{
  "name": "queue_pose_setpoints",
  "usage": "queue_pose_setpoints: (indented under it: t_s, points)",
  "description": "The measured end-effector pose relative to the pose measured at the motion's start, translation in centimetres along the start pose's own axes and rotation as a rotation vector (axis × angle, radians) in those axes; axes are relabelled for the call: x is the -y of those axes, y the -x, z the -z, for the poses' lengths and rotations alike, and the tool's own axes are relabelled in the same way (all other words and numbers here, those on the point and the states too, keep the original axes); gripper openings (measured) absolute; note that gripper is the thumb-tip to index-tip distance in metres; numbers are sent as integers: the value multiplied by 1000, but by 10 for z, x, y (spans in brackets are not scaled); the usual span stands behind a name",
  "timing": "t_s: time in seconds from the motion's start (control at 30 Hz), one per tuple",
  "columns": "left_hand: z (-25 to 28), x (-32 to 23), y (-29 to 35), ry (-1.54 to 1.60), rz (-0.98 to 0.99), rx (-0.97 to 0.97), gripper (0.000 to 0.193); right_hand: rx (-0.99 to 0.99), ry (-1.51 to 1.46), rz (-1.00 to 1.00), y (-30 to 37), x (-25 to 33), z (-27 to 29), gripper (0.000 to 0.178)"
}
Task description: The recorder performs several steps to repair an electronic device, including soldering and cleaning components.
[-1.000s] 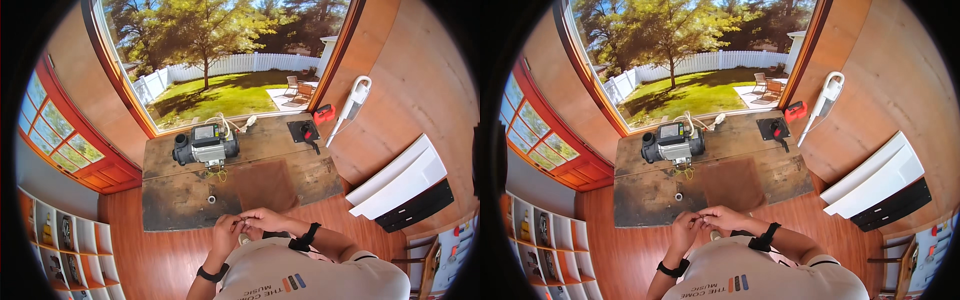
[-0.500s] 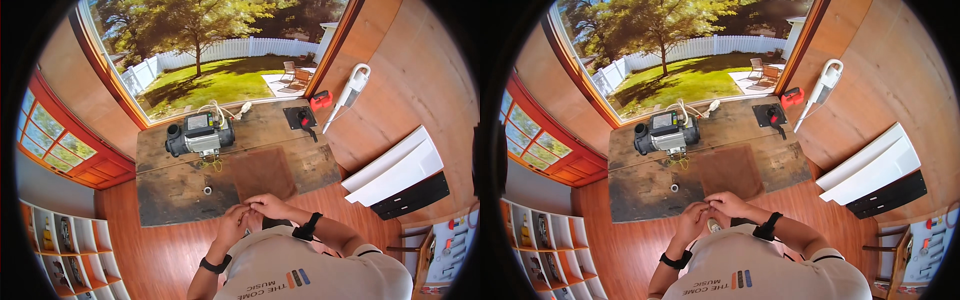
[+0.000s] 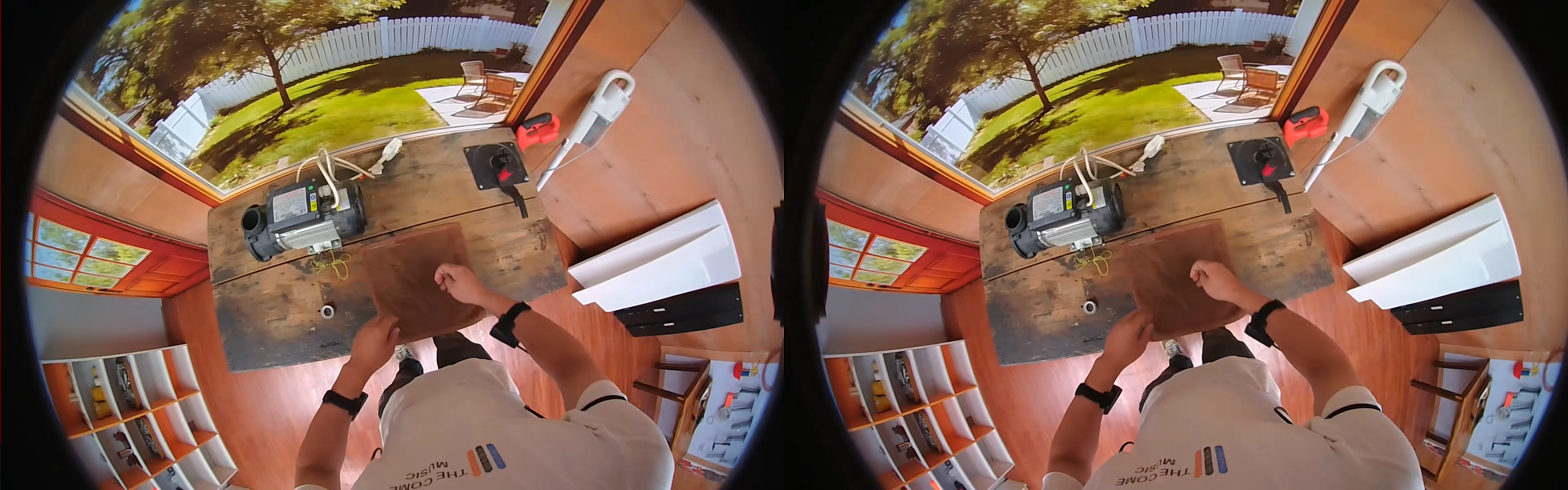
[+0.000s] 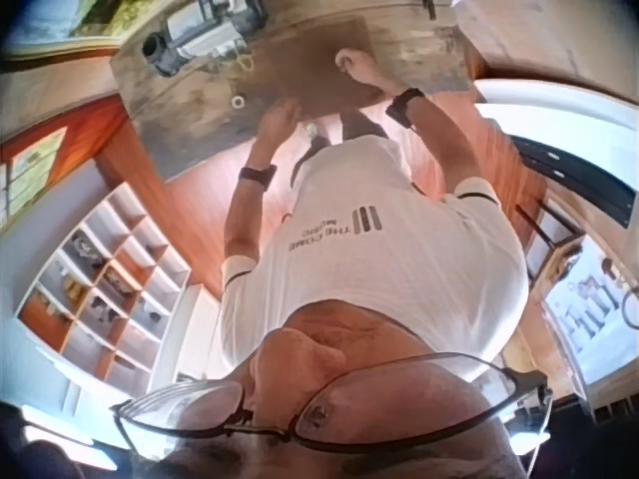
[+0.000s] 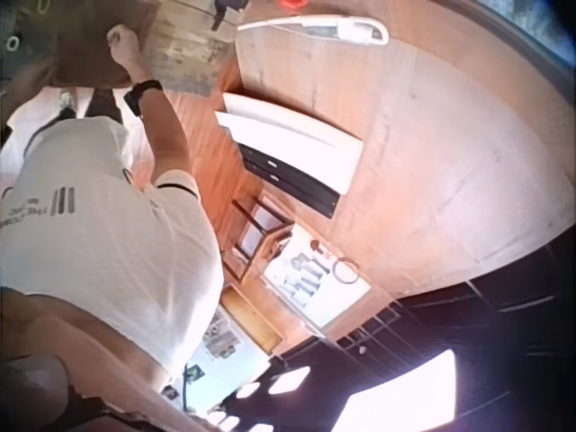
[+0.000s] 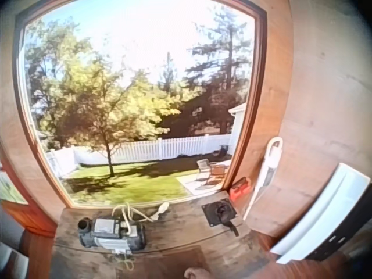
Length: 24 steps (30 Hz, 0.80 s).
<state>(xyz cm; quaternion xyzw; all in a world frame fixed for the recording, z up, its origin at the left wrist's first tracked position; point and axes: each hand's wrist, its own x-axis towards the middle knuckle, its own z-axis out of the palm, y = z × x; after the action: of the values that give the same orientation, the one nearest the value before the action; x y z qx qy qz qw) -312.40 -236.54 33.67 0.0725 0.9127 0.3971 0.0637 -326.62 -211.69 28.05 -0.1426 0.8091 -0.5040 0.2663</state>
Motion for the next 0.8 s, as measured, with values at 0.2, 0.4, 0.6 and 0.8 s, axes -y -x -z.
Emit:
queue_pose_setpoints:
  t_s: [0.2, 0.4, 0.6, 0.8]
  points:
    - [-34, 18, -70, -237, 160, 150, 42, -67, 175, 186, -92, -27, 13, 18]
    - [-68, 36, -110, -497, 118, 183, 56, 14, 478, 360, -129, -51, 14, 31]
    - [-76, 44, -130, -517, 187, 223, 46, -14, 710, 522, -127, -69, 25, 45]
    - [-59, 66, -181, -316, 609, 108, 17, -51, 682, 594, -129, -78, 25, 46]
